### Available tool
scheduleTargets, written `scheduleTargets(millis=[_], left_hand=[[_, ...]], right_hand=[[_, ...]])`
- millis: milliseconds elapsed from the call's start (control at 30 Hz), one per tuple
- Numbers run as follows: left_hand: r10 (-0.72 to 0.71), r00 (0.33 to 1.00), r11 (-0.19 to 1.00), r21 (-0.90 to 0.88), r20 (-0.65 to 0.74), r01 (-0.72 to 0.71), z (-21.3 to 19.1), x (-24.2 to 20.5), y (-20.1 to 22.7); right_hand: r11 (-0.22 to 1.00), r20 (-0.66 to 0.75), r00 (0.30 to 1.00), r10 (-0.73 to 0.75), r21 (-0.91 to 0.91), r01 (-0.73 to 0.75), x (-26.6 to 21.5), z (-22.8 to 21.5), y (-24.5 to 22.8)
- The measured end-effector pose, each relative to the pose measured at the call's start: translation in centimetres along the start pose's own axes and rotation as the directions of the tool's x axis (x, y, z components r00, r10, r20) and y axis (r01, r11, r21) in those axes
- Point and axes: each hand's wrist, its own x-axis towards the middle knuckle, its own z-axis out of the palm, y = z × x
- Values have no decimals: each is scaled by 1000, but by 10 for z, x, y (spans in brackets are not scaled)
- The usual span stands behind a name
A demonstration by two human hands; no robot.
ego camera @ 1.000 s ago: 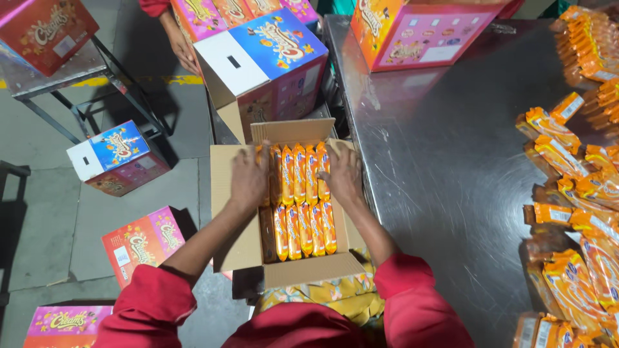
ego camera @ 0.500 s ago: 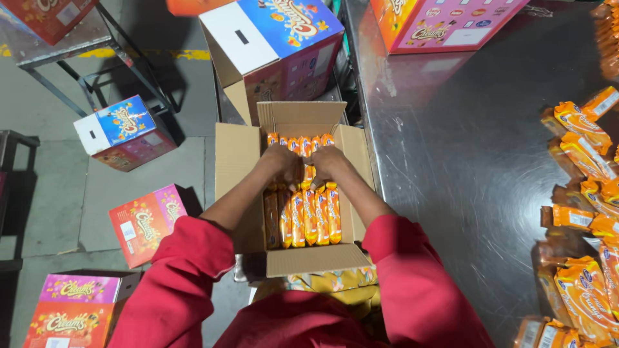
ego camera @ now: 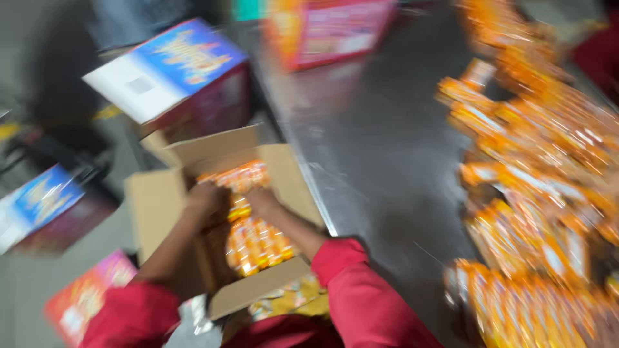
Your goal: The person packs orange snack bars into a cardboard box. They pick up bars from a metal table, arrange them in rows, and place them into the box. The person repeats this process, filling the box with snack bars.
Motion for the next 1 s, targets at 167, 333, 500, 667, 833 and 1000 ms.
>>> scheduleTargets(millis=[167, 333, 500, 667, 833, 1000], left_hand=[[-110, 979, 980, -149, 169, 136, 2, -9, -26], [-152, 961, 983, 135, 231, 124, -32, -10, -20], [-92, 993, 995, -21, 76, 93, -97, -6, 83], [313, 934, 740, -572, -173, -354, -146, -56, 276], [428, 882, 707, -680, 195, -193, -179, -87, 410], [314, 920, 570, -728, -236, -381, -208, -114, 401]], right_hand=[[907, -361, 919, 156, 420, 11, -153, -32, -14], [777, -608, 485, 629, 476, -412, -376, -79, 79], [262, -565, 6, 825, 372, -890, -557, -63, 123], [239, -682, -46, 730, 317, -918, -565, -23, 117], [629, -675, 300, 674, 311, -713, -531, -22, 87], [416, -421, 142, 896, 683, -601, -479, -52, 42]])
